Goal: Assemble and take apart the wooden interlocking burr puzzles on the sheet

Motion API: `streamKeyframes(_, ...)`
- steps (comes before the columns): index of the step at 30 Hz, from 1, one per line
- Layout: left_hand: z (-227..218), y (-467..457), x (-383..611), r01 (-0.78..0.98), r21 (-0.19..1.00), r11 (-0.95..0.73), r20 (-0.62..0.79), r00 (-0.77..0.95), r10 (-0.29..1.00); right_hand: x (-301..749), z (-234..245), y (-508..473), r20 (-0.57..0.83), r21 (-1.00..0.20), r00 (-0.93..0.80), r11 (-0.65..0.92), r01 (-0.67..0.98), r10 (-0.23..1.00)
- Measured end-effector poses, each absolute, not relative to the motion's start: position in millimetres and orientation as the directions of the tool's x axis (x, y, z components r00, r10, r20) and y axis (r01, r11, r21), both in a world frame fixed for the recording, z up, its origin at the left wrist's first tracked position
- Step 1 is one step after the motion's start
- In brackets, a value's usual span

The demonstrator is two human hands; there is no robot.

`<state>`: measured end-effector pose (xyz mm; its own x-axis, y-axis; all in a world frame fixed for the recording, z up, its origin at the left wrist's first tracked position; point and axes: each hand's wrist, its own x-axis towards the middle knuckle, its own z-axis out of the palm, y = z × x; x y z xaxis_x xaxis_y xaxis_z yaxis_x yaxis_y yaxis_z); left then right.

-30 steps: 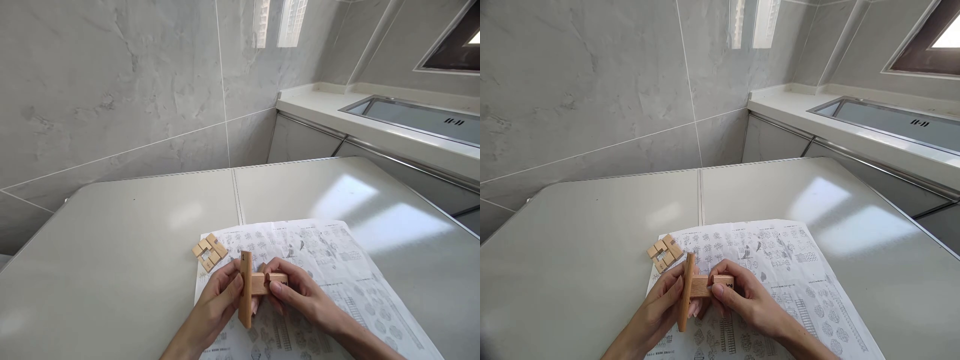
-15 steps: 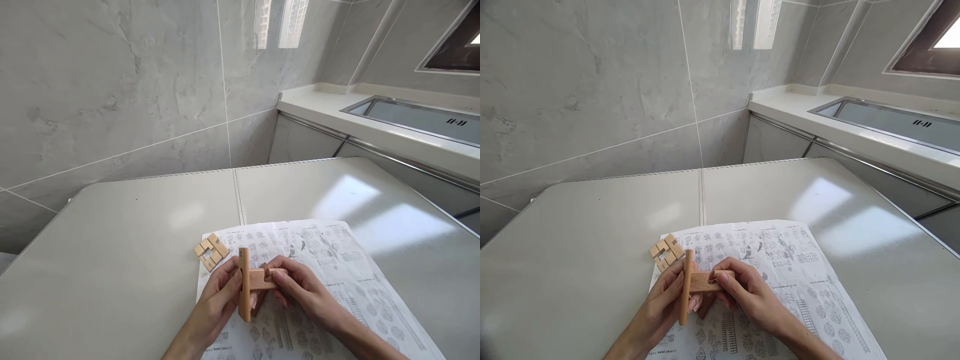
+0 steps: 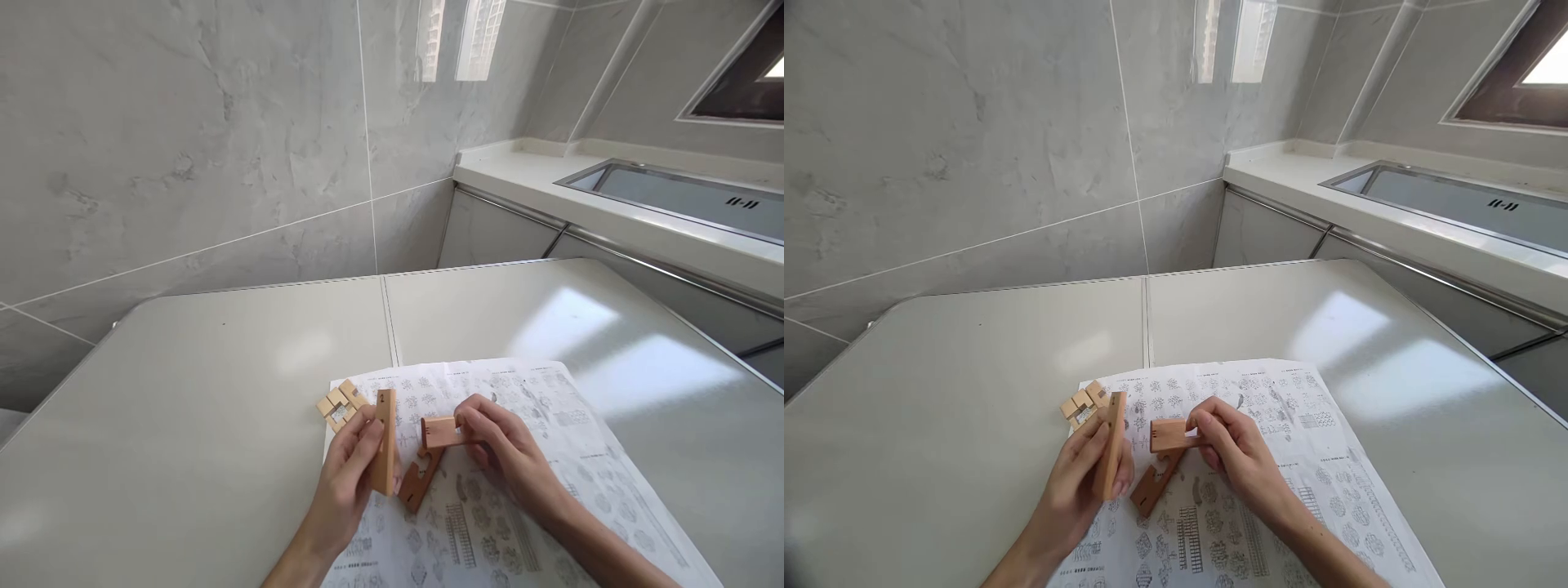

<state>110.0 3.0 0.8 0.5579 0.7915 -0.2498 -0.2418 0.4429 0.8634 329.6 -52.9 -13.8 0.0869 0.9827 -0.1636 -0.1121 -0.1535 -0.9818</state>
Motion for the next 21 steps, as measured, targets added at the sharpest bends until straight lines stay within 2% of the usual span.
streamKeyframes(3,3,-3,114,-0.038,0.96,0.279,-0.235,0.437,0.868,331,-16,-51,-0.061,-0.997,0.173,-0.07,0.045,0.983)
streamKeyframes(6,1,-5,116,0.171,0.983,0.064,-0.119,0.335,0.935,330,-24,-51,0.048,-0.973,0.144,0.014,0.231,0.988)
streamKeyframes(9,-5,-5,115,0.331,0.938,-0.099,-0.016,0.327,0.945,328,-33,-53,0.114,-0.921,0.052,0.086,0.381,0.992)
streamKeyframes(13,-12,-4,112,0.436,0.871,-0.228,0.074,0.342,0.937,324,-38,-56,0.156,-0.863,-0.037,0.154,0.481,0.987)
streamKeyframes(18,-18,-4,113,0.539,0.761,-0.362,0.155,0.392,0.907,324,-38,-56,0.182,-0.809,-0.05,0.179,0.56,0.982)
streamKeyframes(21,-22,-3,113,0.578,0.68,-0.451,0.214,0.431,0.877,324,-39,-55,0.229,-0.735,-0.052,0.207,0.645,0.972)
